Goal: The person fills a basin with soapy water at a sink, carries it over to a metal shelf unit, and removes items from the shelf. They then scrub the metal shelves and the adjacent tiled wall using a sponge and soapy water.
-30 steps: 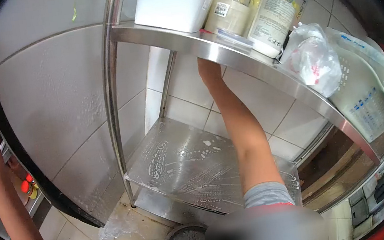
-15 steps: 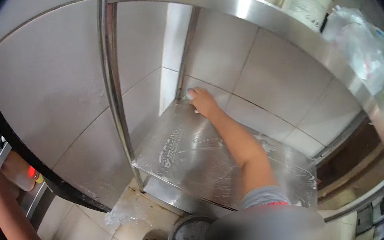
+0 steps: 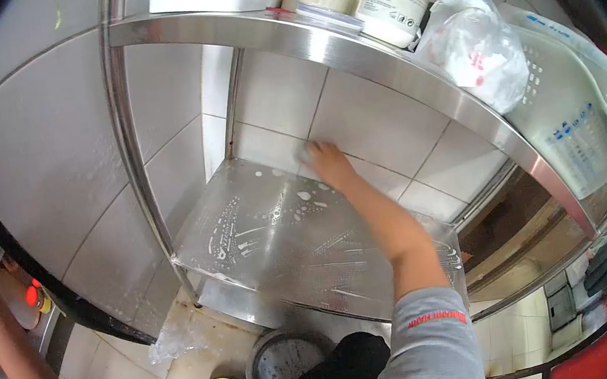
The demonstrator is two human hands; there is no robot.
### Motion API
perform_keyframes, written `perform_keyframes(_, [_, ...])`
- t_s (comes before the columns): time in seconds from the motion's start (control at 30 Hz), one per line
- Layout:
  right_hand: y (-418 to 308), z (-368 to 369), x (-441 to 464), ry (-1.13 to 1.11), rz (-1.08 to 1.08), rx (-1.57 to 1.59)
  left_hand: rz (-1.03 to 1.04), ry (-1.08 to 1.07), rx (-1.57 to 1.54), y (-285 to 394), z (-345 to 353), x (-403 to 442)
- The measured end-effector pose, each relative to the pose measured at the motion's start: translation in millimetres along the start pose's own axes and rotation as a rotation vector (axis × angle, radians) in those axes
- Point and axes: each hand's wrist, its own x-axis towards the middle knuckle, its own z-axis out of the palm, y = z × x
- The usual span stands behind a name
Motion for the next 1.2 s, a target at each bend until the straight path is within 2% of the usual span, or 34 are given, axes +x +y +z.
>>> perform_keyframes(0.07, [51.1, 4.0, -56.9, -0.142, -0.427, -0.226, 0.039, 0.02, 0.039, -3.3, -1.2, 1.1])
perform_keyframes(0.1, [82.9, 11.1, -54.2, -0.049, -0.358, -0.232, 0.059, 0.031, 0.059, -4.8, -1.3, 1.6])
perform_keyframes(0.17, [110.7, -34.3, -12.5, 0.228, -0.246, -0.27, -0.078, -0.072, 0.01, 0.5, -6.4, 3.0])
perform_keyframes(0.23, [86.1, -138.9, 31.4, 0.433, -0.029, -0.115, -0.159, -0.073, -0.09, 10.9, -12.5, 7.5])
perform_keyframes(0.3, [108.5, -128.8, 51.9, 0.399, 0.043, -0.129, -0.121, -0.115, -0.001, 6.1, -8.6, 5.4])
perform_keyframes(0.37, [85.4, -106.1, 27.9, 0.326, 0.093, -0.175, -0.058, -0.059, -0.023, 5.1, -5.9, 8.1])
perform_keyframes(0.4, [88.1, -54.9, 10.9, 0.288, 0.218, 0.2, -0.065, -0.068, -0.021, 4.2, -5.8, 7.9])
perform_keyframes(0.43, [91.5, 0.9, -36.4, 0.205, 0.001, -0.02, -0.071, -0.081, -0.023, 3.4, -5.7, 7.2])
perform_keyframes(0.5, [61.9, -2.4, -85.1, -0.119, 0.022, -0.001, -0.039, -0.079, 0.001, 0.2, -3.4, 5.4])
perform_keyframes(0.53, [68.3, -5.6, -97.1, -0.171, -0.095, -0.086, -0.023, -0.076, 0.014, -1.6, -3.1, 6.0])
perform_keyframes(0.6, [83.7, -13.8, -91.8, -0.111, -0.173, -0.17, -0.012, -0.099, 0.043, -0.5, -6.8, 8.5])
perform_keyframes(0.63, [89.0, -47.2, -67.2, -0.002, -0.141, -0.175, -0.047, -0.103, 0.026, 1.9, -7.5, 7.6])
perform_keyframes(0.7, [92.9, -126.8, -25.9, 0.314, 0.101, -0.006, -0.142, -0.106, -0.043, 6.8, -8.2, 7.7])
perform_keyframes(0.77, [117.0, -130.5, 2.4, 0.319, 0.194, -0.075, -0.143, -0.057, -0.167, 6.4, -6.6, 8.9])
perform_keyframes(0.83, [124.2, -88.1, 3.7, 0.447, 0.147, -0.174, -0.124, -0.085, -0.187, -8.1, 6.3, 6.3])
perform_keyframes(0.87, [114.0, -49.8, -5.2, 0.577, 0.046, -0.241, -0.119, -0.094, -0.184, -17.6, 7.3, 6.2])
perform_keyframes(0.9, [75.8, -39.5, -31.6, 0.336, 0.119, 0.203, -0.179, -0.12, -0.141, -0.2, -5.7, 8.4])
perform_keyframes(0.93, [39.8, -51.7, -53.9, 0.099, 0.152, 0.129, -0.115, -0.118, -0.063, -0.4, -8.1, 6.9])
perform_keyframes(0.97, [42.6, -53.4, -50.2, 0.076, 0.15, 0.109, -0.057, -0.109, 0.018, -2.1, -8.3, 7.0])
perform_keyframes(1.03, [70.8, -60.3, -29.6, 0.047, 0.149, 0.057, 0.004, -0.045, -0.011, -8.3, -9.7, 7.6])
perform_keyframes(1.07, [89.7, -67.2, -10.5, 0.415, 0.205, 0.138, -0.052, -0.05, -0.052, -6.8, -10.9, 7.9])
perform_keyframes(1.1, [96.3, -104.8, 1.5, 0.421, 0.175, -0.006, -0.106, -0.059, -0.098, -4.1, -12.0, 8.4])
perform_keyframes(1.13, [90.2, -121.1, 4.3, 0.481, 0.188, -0.002, -0.143, -0.078, -0.116, -5.4, -10.1, 7.5])
perform_keyframes(1.2, [89.3, -94.8, -0.1, 0.542, 0.114, -0.197, -0.22, -0.118, -0.162, -11.7, -3.0, 3.5])
